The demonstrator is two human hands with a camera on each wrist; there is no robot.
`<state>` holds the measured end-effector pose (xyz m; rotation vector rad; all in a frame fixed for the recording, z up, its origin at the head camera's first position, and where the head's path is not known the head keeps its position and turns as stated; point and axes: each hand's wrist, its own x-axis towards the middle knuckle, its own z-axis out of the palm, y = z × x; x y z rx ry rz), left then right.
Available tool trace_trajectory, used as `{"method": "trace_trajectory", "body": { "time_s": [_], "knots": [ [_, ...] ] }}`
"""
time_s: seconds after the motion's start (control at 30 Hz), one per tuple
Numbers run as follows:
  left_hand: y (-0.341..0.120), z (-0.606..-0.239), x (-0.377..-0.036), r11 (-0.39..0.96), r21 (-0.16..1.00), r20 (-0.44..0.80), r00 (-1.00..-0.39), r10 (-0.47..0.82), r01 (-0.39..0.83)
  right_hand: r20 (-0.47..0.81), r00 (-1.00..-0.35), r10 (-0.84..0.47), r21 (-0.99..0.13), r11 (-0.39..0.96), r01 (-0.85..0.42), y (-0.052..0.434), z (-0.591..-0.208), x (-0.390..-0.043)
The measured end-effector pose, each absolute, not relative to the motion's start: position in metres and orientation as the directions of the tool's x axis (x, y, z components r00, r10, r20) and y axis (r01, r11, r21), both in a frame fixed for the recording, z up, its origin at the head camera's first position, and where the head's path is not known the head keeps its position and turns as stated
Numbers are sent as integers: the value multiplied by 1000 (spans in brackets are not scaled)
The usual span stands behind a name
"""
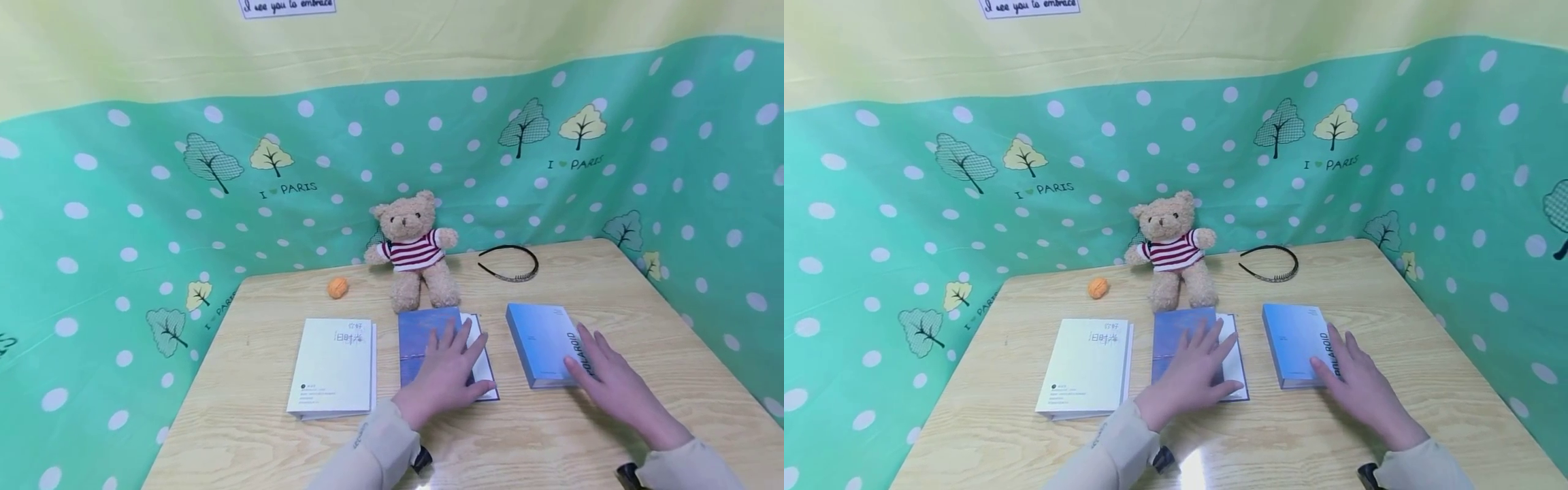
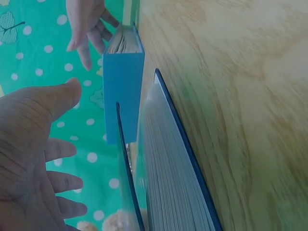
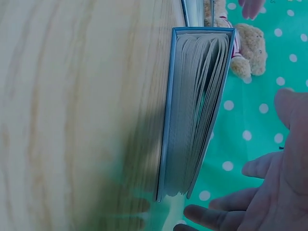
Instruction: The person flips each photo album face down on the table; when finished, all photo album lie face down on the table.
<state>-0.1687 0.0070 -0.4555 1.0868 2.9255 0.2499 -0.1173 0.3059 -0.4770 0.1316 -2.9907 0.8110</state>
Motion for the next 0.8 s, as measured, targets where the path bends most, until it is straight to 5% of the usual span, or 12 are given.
{"method": "trace_trajectory", "body": {
  "time_s": [0.8],
  "knots": [
    [46,-459,-172,668,141,47,-679,733,731,7,-1000,5,-559,829,1,314,-481,-115]
  ]
}}
